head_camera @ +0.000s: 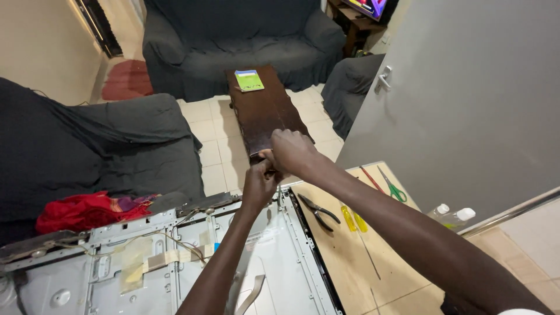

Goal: The person uses a screwdriver to remove screws from a circuit board inside a disassembled television chassis. They lift the circuit board out and place it on the table, then continue to unscrew and remove a metal bracket from the chassis frame.

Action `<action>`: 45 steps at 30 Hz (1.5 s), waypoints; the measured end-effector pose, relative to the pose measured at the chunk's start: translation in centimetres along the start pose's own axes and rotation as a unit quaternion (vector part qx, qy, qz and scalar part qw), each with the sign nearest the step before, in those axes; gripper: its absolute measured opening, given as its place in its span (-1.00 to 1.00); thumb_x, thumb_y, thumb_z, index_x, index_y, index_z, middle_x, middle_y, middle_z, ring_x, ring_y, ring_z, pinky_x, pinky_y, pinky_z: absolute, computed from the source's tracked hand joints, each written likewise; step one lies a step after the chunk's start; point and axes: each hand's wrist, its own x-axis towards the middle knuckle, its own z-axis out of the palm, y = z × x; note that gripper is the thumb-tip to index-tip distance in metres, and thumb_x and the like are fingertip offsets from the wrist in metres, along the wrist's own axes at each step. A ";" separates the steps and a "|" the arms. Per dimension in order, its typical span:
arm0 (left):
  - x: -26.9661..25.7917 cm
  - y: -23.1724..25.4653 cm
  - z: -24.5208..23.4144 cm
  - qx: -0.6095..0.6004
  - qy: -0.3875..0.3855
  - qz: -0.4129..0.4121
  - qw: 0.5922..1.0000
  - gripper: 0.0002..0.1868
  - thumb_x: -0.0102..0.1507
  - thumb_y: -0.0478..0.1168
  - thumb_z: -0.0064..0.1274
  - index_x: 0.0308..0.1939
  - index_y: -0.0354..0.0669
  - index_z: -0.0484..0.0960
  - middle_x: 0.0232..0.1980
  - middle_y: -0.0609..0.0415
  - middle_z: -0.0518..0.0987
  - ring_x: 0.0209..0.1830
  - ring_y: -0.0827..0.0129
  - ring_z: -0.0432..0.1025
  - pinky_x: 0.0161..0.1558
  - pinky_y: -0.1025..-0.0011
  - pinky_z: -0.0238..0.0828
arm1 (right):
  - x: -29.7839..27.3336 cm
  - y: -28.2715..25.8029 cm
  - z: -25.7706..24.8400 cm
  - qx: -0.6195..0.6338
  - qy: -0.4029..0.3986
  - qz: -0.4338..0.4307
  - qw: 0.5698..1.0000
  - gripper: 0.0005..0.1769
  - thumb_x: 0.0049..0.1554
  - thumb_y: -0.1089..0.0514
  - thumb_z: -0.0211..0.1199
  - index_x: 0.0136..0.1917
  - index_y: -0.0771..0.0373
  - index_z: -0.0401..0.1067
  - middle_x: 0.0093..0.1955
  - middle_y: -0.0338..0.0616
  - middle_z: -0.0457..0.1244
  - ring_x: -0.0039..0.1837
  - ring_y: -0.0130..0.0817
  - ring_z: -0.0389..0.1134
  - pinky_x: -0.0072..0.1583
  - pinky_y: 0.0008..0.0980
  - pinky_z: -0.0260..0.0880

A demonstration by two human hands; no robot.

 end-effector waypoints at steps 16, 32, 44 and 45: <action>1.4 -2.1 -0.7 -0.133 -0.128 0.000 0.983 -0.68 0.37 -0.41 -0.03 0.20 -0.28 0.60 0.04 -0.15 0.67 -0.02 0.30 0.53 0.09 0.25 0.57 | -2.5 1.4 -5.2 0.039 -0.050 -0.132 0.989 -0.81 -0.04 0.37 0.33 -0.15 0.15 0.57 -0.10 0.04 0.45 0.10 0.21 0.46 0.12 0.08 0.50; 1.4 -3.2 -0.1 0.058 -0.134 0.051 0.988 -0.81 0.33 -0.36 0.04 0.01 -0.15 0.64 -0.14 -0.11 0.72 0.03 -0.03 0.59 0.06 0.08 0.50 | -5.7 2.0 -5.7 0.102 -0.051 -0.161 0.980 -0.72 0.04 0.39 0.20 0.06 0.32 0.38 0.13 0.33 0.34 0.22 0.48 0.33 0.21 0.34 0.40; 1.0 -3.1 0.2 0.059 -0.080 0.026 0.995 -0.89 0.19 -0.37 0.19 -0.24 -0.09 0.65 -0.24 0.00 0.71 -0.14 0.11 0.62 -0.09 0.27 0.53 | -5.1 3.4 -3.1 0.116 -0.010 -0.106 0.988 -0.64 0.09 -0.05 0.27 0.13 0.08 0.45 0.05 0.23 0.33 0.16 0.43 0.38 0.19 0.31 0.40; 0.9 -3.3 0.3 0.059 -0.080 0.026 0.995 -0.89 0.19 -0.37 0.19 -0.24 -0.09 0.65 -0.24 0.00 0.71 -0.14 0.11 0.62 -0.09 0.27 0.53 | -5.4 3.3 -3.5 0.116 -0.010 -0.106 0.988 -0.64 0.09 -0.05 0.27 0.13 0.08 0.45 0.05 0.23 0.33 0.16 0.43 0.38 0.19 0.31 0.40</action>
